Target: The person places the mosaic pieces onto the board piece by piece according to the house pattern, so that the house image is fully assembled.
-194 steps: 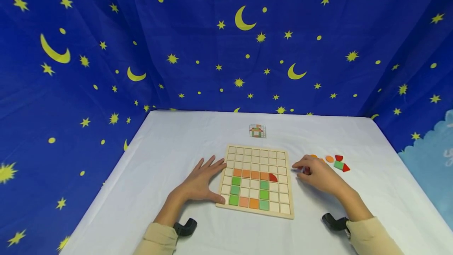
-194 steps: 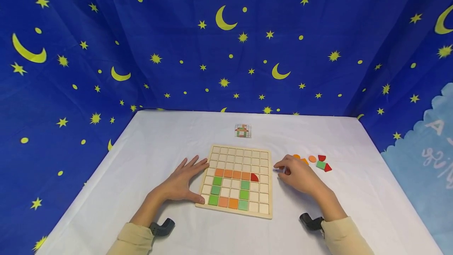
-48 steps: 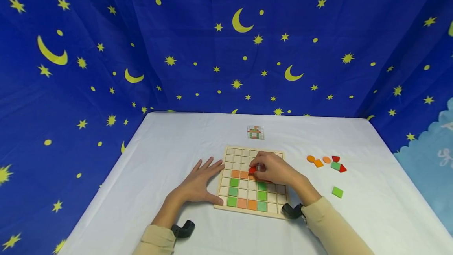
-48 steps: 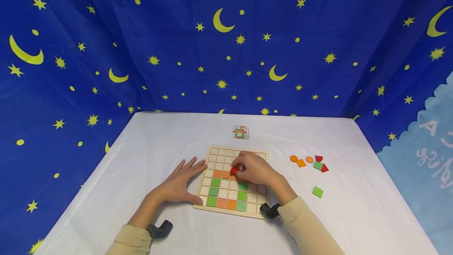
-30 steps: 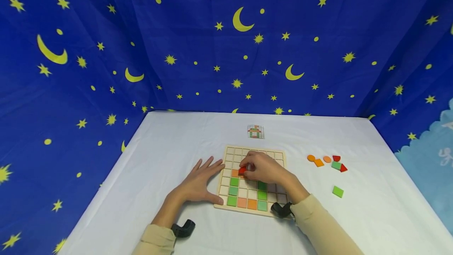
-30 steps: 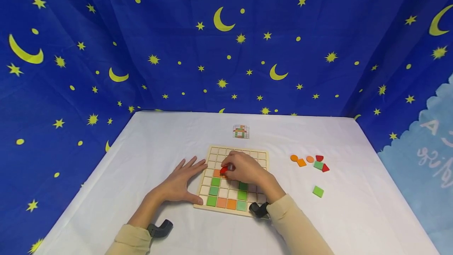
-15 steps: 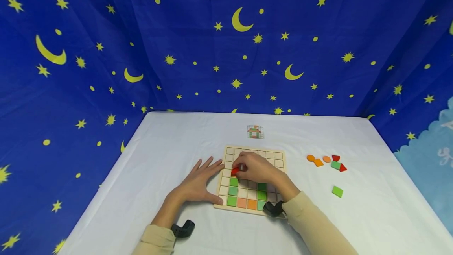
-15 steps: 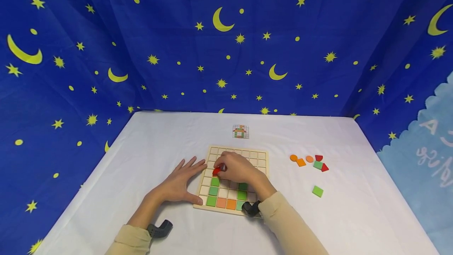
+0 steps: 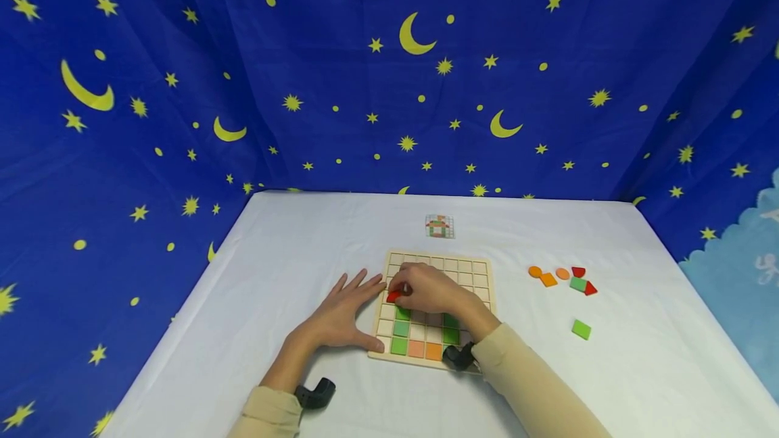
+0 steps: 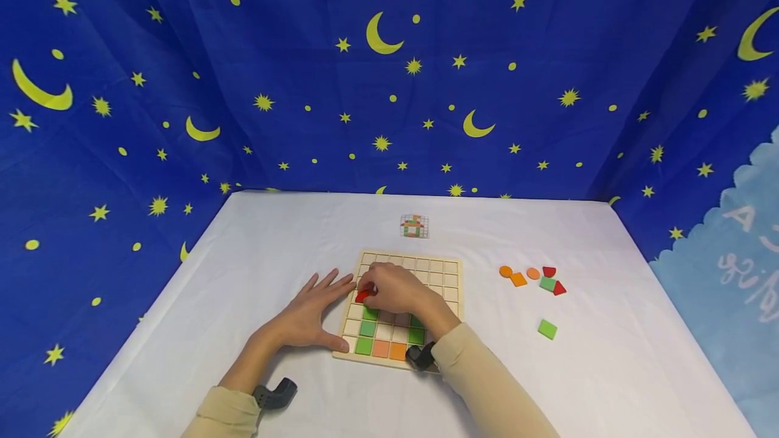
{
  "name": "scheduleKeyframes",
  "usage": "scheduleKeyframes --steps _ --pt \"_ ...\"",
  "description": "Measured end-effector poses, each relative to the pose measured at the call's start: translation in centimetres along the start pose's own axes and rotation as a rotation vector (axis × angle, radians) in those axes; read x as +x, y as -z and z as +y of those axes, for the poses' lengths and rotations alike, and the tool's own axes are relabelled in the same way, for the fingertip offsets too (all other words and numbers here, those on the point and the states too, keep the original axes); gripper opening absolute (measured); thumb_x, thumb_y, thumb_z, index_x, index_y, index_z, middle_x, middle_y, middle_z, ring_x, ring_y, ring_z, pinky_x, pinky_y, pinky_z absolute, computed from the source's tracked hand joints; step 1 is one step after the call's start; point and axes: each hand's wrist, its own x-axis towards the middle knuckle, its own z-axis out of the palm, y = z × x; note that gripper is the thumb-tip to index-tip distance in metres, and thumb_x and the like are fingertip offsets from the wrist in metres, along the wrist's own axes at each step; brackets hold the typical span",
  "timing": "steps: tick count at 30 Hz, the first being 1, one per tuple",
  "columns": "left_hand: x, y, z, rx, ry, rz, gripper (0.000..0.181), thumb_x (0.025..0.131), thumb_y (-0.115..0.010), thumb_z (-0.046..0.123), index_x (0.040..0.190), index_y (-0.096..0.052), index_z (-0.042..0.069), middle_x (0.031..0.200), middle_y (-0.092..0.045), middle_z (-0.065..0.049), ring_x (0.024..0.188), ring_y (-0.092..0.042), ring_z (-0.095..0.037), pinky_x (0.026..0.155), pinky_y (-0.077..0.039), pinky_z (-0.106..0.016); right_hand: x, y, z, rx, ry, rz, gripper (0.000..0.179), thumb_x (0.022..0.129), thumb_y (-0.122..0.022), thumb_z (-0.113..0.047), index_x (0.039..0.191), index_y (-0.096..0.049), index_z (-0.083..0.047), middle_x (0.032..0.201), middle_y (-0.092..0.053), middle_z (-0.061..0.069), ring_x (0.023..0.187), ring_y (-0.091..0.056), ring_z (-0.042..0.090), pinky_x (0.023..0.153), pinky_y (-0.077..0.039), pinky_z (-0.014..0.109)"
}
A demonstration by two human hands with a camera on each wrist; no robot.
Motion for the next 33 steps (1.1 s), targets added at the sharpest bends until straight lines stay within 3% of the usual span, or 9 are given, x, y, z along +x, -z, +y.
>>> scheduleKeyframes --steps 8,19,33 --pt "0.0 0.0 0.2 -0.005 0.015 -0.003 0.116 0.057 -0.065 0.084 0.153 -0.023 0.033 0.158 -0.017 0.010 0.146 -0.003 -0.019 0.116 0.001 -0.046 0.6 -0.6 0.0 -0.010 -0.015 0.000 0.022 0.086 -0.073 -0.025 0.106 -0.074 -0.017 0.092 -0.058 -0.008 0.076 -0.053 0.006 0.068 -0.048 0.023" --pt "0.0 0.0 0.4 -0.003 0.014 -0.005 0.118 0.058 -0.065 0.083 0.153 -0.028 0.023 0.158 -0.017 0.010 0.146 -0.003 -0.019 0.116 0.001 -0.046 0.3 -0.6 0.2 -0.011 0.005 0.003 0.022 0.086 -0.074 -0.027 0.106 -0.075 -0.018 0.090 -0.057 -0.010 0.076 -0.053 0.005 0.068 -0.047 0.022" --pt "0.0 0.0 0.3 -0.001 0.018 -0.008 0.117 0.058 -0.066 0.083 0.152 -0.030 0.025 0.158 -0.018 0.011 0.146 -0.003 -0.019 0.116 0.001 -0.044 -0.7 0.0 0.5 0.021 0.015 0.024 0.021 0.088 -0.071 -0.023 0.107 -0.075 -0.015 0.088 -0.060 -0.008 0.074 -0.053 0.006 0.066 -0.048 0.023"
